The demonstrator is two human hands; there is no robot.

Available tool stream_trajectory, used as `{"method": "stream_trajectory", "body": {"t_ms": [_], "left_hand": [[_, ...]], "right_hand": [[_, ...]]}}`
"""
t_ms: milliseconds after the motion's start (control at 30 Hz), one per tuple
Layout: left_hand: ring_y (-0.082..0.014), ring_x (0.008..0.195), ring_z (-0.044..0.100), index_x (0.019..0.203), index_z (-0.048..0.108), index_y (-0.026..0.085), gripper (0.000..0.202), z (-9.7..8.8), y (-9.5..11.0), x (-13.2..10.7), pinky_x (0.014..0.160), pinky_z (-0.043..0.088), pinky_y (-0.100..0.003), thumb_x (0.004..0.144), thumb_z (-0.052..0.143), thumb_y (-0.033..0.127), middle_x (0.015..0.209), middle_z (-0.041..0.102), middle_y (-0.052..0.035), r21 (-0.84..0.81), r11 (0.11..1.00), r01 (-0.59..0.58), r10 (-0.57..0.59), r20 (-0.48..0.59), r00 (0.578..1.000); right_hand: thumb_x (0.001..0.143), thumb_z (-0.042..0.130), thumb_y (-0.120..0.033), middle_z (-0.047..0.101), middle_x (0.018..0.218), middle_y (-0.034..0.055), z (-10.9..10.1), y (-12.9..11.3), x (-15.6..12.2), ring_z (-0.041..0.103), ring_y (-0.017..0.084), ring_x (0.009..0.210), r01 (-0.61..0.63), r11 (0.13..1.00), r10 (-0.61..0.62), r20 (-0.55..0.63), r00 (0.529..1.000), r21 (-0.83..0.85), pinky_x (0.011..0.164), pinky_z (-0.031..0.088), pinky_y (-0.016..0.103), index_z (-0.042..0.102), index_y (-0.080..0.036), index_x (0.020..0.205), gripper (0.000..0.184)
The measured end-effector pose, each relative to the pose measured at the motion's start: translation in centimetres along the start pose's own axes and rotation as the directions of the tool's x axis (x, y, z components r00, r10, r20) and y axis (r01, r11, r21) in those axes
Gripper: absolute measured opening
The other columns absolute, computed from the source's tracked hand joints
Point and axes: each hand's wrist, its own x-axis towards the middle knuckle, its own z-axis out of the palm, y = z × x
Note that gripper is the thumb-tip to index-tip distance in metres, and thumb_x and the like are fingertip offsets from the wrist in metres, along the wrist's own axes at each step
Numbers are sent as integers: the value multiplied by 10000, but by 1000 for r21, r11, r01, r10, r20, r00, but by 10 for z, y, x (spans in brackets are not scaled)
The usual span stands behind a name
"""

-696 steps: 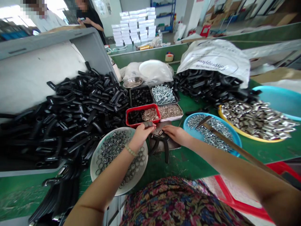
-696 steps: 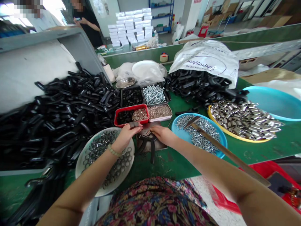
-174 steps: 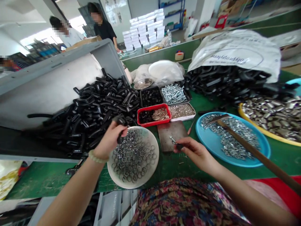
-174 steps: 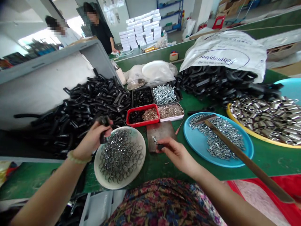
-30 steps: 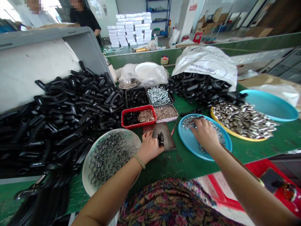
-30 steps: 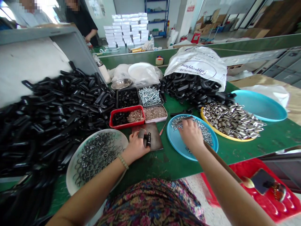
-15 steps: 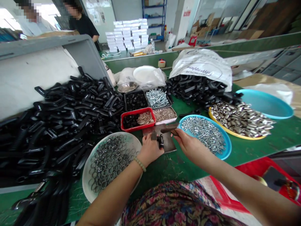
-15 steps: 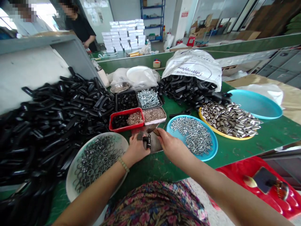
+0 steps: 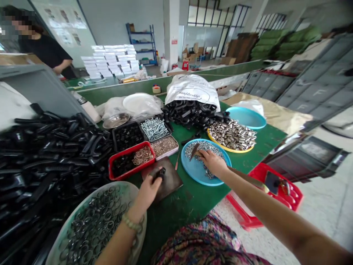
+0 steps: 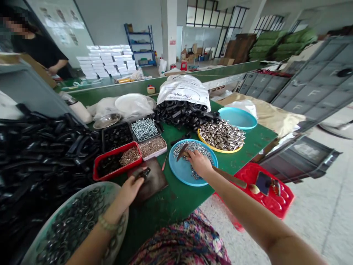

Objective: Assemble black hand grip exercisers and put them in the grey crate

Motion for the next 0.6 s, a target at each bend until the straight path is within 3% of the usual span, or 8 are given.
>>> {"method": "stream_trajectory", "body": {"t_ms": [33, 100, 167, 200, 267, 367, 433, 600], "left_hand": [[-262, 1069, 569, 1060, 643, 163, 341, -7, 6, -1, 954, 428, -424, 805, 484, 325, 1068, 643, -114, -243, 964, 108, -100, 45, 994], [-245, 951, 626, 1046, 633, 143, 368, -21, 18, -5, 845, 508, -400, 842, 418, 361, 964, 663, -117, -604, 743, 290, -221, 187, 957], [-226, 848, 651, 1068, 612, 133, 366, -28, 28, -8, 748, 549, -374, 849, 427, 361, 926, 665, -113, -768, 532, 356, -250, 260, 933], [-207, 803, 657, 1081, 598, 140, 337, -27, 31, -8, 713, 558, -351, 847, 460, 340, 923, 666, -102, -808, 487, 332, -261, 228, 938], [-156, 703, 654, 1080, 578, 172, 287, -18, 34, -6, 645, 559, -286, 805, 575, 252, 892, 667, -57, -829, 512, 225, -320, 58, 946], [-113, 617, 640, 1079, 541, 218, 462, 1, 36, 1, 583, 534, -217, 667, 719, 108, 801, 653, 14, -770, 634, 70, -335, -192, 922], [-122, 633, 651, 1100, 506, 235, 572, 9, 38, 2, 604, 537, -230, 608, 763, 99, 786, 649, 30, -753, 657, 29, -294, -221, 930], [-139, 704, 663, 1119, 441, 231, 596, 9, 41, -7, 660, 532, -261, 616, 754, 164, 869, 664, 1, -759, 650, 26, -199, -137, 970]], "right_hand": [[952, 363, -368, 594, 1123, 110, -3, 16, 7, 599, 237, 1011, -32, 999, 32, -9, 999, -3, 795, 459, 306, 558, -232, 1223, 360], [961, 312, -332, 565, 1158, 169, -12, 53, 21, 566, 259, 1070, -139, 990, 139, -32, 990, -24, 849, 443, 333, 584, -146, 1177, 394], [944, 326, -304, 563, 1123, 237, -19, 88, 34, 584, 298, 1022, -261, 964, 260, -25, 965, -51, 823, 452, 381, 599, -58, 1129, 411], [924, 371, -289, 578, 1086, 247, -19, 102, 40, 601, 305, 979, -302, 951, 303, -5, 953, -62, 793, 460, 387, 611, -40, 1102, 389], [874, 459, -242, 610, 1022, 241, -17, 121, 50, 626, 294, 914, -346, 935, 350, 46, 936, -79, 744, 465, 368, 627, -35, 1071, 332], [838, 501, -182, 637, 981, 236, -9, 130, 57, 636, 263, 889, -342, 935, 350, 95, 932, -91, 711, 444, 321, 637, -38, 1054, 293], [845, 500, -204, 645, 966, 245, -7, 130, 57, 640, 258, 871, -323, 942, 332, 108, 937, -93, 678, 424, 315, 640, -45, 1046, 291], [827, 544, -239, 658, 850, 272, -4, 131, 60, 658, 287, 761, -304, 945, 314, 72, 947, -120, 593, 381, 340, 617, -29, 1078, 336]]}}
